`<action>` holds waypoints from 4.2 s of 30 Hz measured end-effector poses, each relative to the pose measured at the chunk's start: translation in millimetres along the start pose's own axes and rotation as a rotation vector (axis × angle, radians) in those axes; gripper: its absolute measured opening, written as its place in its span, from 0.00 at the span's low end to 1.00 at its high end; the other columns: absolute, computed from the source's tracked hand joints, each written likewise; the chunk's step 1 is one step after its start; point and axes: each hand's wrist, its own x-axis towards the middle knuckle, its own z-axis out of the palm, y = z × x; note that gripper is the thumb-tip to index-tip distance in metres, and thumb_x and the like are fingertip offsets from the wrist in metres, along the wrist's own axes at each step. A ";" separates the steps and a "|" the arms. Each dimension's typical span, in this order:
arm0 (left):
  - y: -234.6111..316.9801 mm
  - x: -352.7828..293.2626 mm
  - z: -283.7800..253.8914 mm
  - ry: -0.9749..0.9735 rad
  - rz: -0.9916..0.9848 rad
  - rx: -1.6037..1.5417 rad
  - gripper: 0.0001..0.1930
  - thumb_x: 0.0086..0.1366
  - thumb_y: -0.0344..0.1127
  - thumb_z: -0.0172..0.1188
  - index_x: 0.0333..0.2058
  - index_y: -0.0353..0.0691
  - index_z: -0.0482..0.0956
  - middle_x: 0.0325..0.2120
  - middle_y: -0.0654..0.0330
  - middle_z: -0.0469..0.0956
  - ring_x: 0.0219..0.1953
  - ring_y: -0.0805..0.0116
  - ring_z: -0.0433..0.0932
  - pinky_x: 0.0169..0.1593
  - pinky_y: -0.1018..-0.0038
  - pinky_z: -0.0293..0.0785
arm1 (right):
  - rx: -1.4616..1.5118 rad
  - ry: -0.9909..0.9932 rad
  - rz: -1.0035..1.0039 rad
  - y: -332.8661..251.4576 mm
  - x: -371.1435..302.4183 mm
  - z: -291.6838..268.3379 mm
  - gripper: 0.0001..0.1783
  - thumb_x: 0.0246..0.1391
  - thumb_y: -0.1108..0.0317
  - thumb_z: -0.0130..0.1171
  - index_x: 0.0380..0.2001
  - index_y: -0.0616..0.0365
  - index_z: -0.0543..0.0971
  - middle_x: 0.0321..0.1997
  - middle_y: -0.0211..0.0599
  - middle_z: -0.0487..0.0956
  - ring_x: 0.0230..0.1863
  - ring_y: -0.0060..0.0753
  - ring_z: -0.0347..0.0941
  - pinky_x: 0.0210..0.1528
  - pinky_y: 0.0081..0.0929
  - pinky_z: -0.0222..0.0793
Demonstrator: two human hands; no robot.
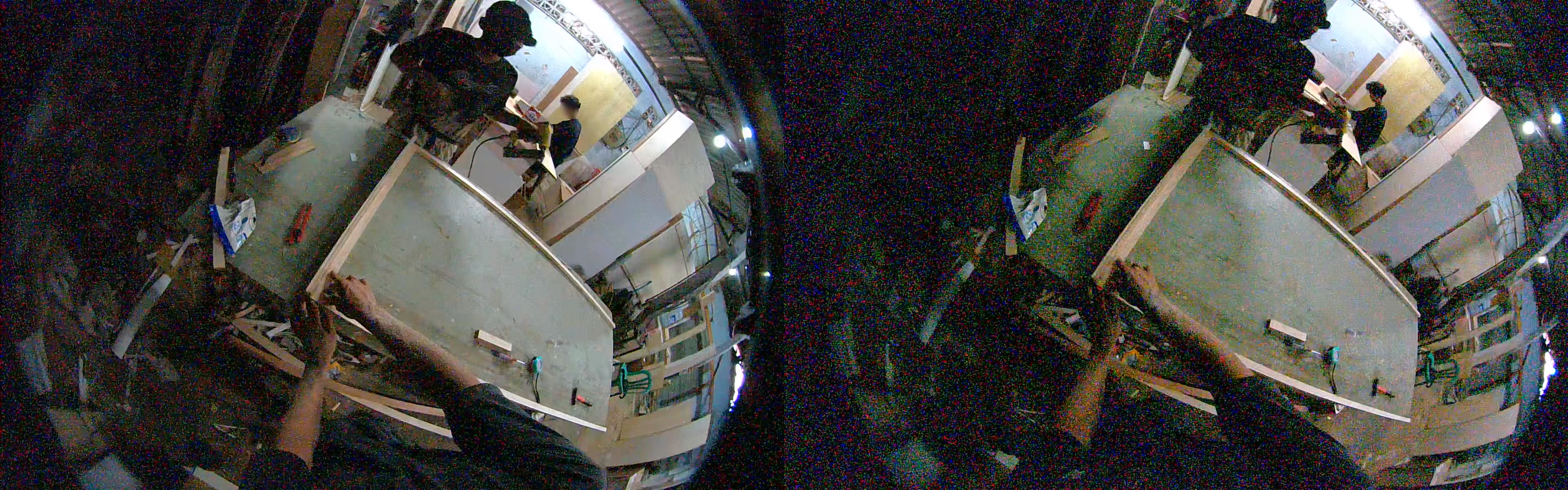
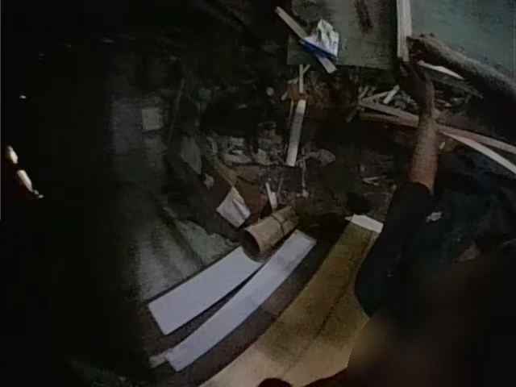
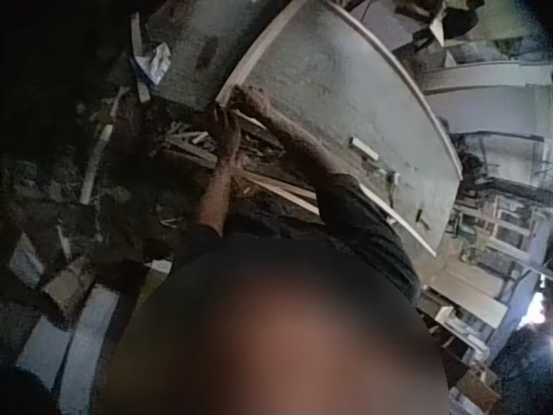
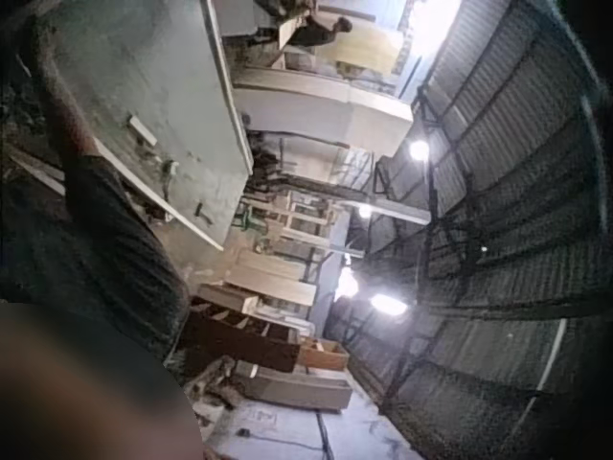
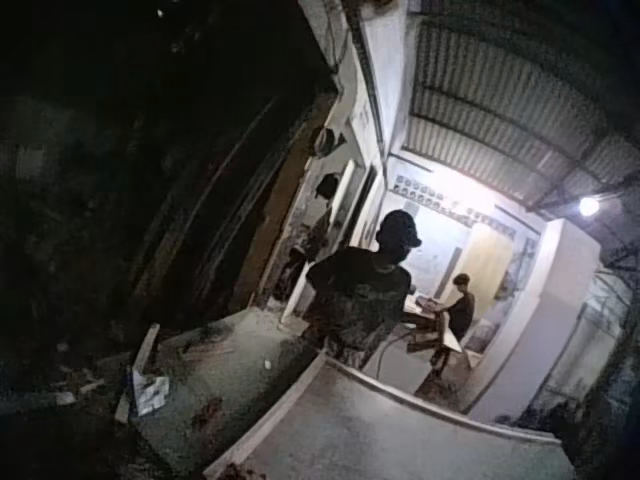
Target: The person aligns and fits thin wooden strips along the edges of a large flat panel on a workbench. They repeatedly adjust the strips by hand to ensure they sit flush with the panel's perimeter.
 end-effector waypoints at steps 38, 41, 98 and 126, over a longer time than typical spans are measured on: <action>-66.4 -12.7 59.9 0.057 -0.126 -0.311 0.39 0.64 0.54 0.61 0.64 0.35 0.57 0.62 0.46 0.59 0.65 0.51 0.58 0.68 0.57 0.55 | -0.146 0.152 -0.262 6.9 -15.8 -7.3 0.23 0.56 0.53 0.55 0.57 0.32 0.75 0.60 0.36 0.75 0.49 0.51 0.75 0.50 0.49 0.70; -60.6 -6.9 58.5 0.238 0.127 0.181 0.46 0.60 0.59 0.64 0.66 0.36 0.53 0.63 0.45 0.56 0.66 0.49 0.56 0.69 0.56 0.51 | -0.242 0.280 -0.400 4.5 -24.4 -10.3 0.27 0.55 0.52 0.57 0.60 0.34 0.72 0.58 0.36 0.77 0.50 0.51 0.75 0.50 0.48 0.71; -55.5 -4.4 68.5 0.166 -0.224 0.183 0.16 0.72 0.36 0.45 0.52 0.37 0.75 0.56 0.49 0.73 0.58 0.49 0.70 0.62 0.61 0.64 | -0.170 0.475 -0.306 55.1 -0.7 82.1 0.22 0.51 0.49 0.58 0.45 0.49 0.79 0.49 0.36 0.78 0.54 0.42 0.72 0.55 0.41 0.60; -47.5 0.3 71.0 0.258 -0.487 -0.228 0.14 0.69 0.41 0.52 0.34 0.36 0.78 0.34 0.54 0.79 0.38 0.54 0.76 0.44 0.61 0.71 | 0.691 0.258 -0.258 14.1 -30.6 15.6 0.15 0.55 0.56 0.56 0.40 0.53 0.81 0.39 0.46 0.82 0.38 0.50 0.79 0.46 0.45 0.71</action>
